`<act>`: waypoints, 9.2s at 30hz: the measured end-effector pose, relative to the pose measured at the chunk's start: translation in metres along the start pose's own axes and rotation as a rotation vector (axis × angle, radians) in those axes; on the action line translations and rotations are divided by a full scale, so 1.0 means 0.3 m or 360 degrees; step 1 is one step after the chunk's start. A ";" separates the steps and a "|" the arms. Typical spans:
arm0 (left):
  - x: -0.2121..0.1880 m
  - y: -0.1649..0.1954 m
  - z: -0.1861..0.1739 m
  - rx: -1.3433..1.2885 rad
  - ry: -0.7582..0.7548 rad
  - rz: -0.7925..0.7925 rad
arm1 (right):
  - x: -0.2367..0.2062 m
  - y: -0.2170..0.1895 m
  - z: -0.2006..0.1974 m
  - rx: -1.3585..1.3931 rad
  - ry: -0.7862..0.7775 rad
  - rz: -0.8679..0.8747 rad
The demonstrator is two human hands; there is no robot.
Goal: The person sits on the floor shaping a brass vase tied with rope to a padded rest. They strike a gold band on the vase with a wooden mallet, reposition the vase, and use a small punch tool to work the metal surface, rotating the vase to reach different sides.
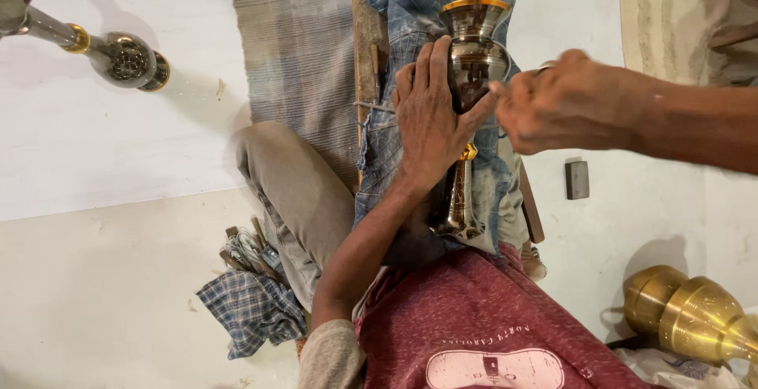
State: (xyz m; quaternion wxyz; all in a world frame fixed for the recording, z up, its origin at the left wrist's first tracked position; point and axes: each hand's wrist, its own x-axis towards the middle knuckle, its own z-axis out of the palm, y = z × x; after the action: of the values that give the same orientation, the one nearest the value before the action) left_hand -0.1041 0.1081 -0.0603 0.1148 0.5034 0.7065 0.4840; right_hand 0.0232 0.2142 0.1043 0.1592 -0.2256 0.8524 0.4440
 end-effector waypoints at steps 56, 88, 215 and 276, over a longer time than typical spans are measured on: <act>0.013 0.044 -0.070 -0.0023 -0.0208 -0.0019 | 0.204 -0.222 -0.244 0.2054 -0.0157 0.2277; 0.015 -0.031 -0.128 -0.0754 0.0046 -0.0454 | -0.169 -0.360 0.213 0.1259 0.1067 0.1170; -0.183 0.040 0.007 0.0455 0.0209 0.0398 | -0.348 -0.635 0.078 0.2247 0.1225 0.1761; 0.165 0.207 -0.095 0.0555 -0.1165 0.1391 | -0.083 -1.002 -0.004 0.2638 0.1503 0.3021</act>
State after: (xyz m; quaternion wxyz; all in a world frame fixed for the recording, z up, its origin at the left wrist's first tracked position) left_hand -0.1085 0.1341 0.0198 0.0568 0.8931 0.4174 0.1581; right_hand 0.2024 0.0676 -0.0892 -0.4258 0.4795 0.6664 -0.3803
